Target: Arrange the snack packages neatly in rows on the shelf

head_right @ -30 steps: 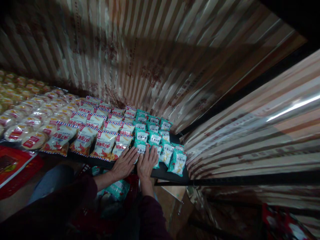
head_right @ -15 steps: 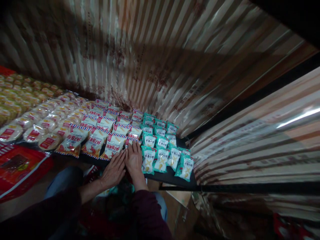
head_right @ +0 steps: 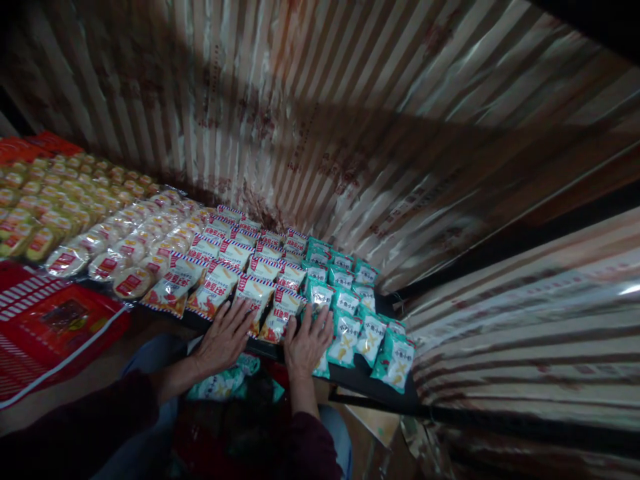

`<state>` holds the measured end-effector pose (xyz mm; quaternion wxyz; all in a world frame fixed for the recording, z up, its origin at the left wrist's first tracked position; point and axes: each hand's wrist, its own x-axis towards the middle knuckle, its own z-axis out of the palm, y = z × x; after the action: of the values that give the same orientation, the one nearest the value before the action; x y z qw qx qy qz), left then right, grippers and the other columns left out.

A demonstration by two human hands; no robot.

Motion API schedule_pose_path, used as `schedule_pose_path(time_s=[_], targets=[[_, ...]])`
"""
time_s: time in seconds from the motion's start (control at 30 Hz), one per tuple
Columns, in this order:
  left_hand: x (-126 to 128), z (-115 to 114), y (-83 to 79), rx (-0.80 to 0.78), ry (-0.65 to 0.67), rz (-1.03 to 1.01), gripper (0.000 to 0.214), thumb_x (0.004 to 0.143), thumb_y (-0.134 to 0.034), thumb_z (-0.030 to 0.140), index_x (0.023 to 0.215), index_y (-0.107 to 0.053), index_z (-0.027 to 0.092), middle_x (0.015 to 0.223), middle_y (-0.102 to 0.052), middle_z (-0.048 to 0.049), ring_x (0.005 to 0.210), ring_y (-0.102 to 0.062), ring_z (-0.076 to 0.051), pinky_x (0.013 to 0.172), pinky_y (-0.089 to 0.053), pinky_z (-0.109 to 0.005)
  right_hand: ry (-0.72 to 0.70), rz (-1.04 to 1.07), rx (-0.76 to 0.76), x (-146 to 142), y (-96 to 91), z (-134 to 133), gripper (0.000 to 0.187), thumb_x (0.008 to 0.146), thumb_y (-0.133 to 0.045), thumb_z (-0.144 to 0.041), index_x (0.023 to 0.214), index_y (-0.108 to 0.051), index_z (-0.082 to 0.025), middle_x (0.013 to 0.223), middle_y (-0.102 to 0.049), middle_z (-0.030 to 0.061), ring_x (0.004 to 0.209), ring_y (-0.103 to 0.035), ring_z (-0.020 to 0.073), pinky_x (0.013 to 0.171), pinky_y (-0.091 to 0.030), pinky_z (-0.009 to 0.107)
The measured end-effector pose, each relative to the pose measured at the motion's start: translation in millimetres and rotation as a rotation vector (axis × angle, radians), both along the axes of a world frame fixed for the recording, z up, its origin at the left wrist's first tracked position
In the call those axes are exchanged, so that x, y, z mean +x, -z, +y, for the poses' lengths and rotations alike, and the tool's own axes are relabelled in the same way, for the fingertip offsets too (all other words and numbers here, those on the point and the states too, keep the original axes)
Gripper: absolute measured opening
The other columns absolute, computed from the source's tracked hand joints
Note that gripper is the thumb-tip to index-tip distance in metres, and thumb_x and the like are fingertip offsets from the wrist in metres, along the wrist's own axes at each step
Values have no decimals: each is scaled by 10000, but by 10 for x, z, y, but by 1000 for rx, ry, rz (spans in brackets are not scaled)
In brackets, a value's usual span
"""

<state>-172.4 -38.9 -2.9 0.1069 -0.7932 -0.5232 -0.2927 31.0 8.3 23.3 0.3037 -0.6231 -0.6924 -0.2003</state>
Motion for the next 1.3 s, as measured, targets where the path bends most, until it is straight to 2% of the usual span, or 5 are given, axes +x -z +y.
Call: schedule_pose_path(time_s=[0.27, 0.5, 0.7, 1.07, 1.3], targets=[[18, -42, 36, -8, 34, -32, 550, 911, -469, 262, 1431, -375, 111, 1533, -262, -160, 1443, -146, -301, 1167, -135, -492, 86, 163, -3, -58, 13, 222, 464, 967, -330, -376, 1307, -524, -127, 1464, -345, 237, 1308, -371, 363, 952, -382, 599], [100, -54, 9, -48, 40, -16, 572, 913, -465, 267, 1456, -334, 141, 1545, -243, -137, 1444, -151, -288, 1164, -162, -490, -68, 181, -5, -128, -78, 175, 491, 977, -327, -335, 1408, -397, -111, 1517, -267, 222, 1415, -217, 323, 1066, -278, 594], [-336, 119, -143, -18, -199, -123, 597, 899, -502, 273, 1461, -332, 169, 1562, -176, -132, 1446, -115, -319, 1151, -167, -541, -409, 50, -134, -767, -154, 76, 437, 974, -353, -273, 1394, -439, -185, 1550, -260, 121, 1444, -166, 269, 1094, -308, 509], [-795, 229, -269, -17, -213, -120, 528, 910, -510, 321, 1412, -409, 191, 1567, -170, -122, 1444, -132, -315, 1141, -214, -546, -424, -27, -156, -1395, -94, 80, 471, 950, -399, -256, 1415, -414, -184, 1530, -307, 138, 1450, -136, 292, 1112, -213, 564], [-1138, 32, -155, 63, -483, -227, 604, 913, -499, 261, 1474, -287, 188, 1575, -130, -135, 1443, -93, -355, 1102, -259, -595, -584, -78, -244, -1902, -107, 34, 433, 921, -437, -187, 1349, -497, -173, 1514, -343, 134, 1452, -148, 275, 1126, -249, 519]])
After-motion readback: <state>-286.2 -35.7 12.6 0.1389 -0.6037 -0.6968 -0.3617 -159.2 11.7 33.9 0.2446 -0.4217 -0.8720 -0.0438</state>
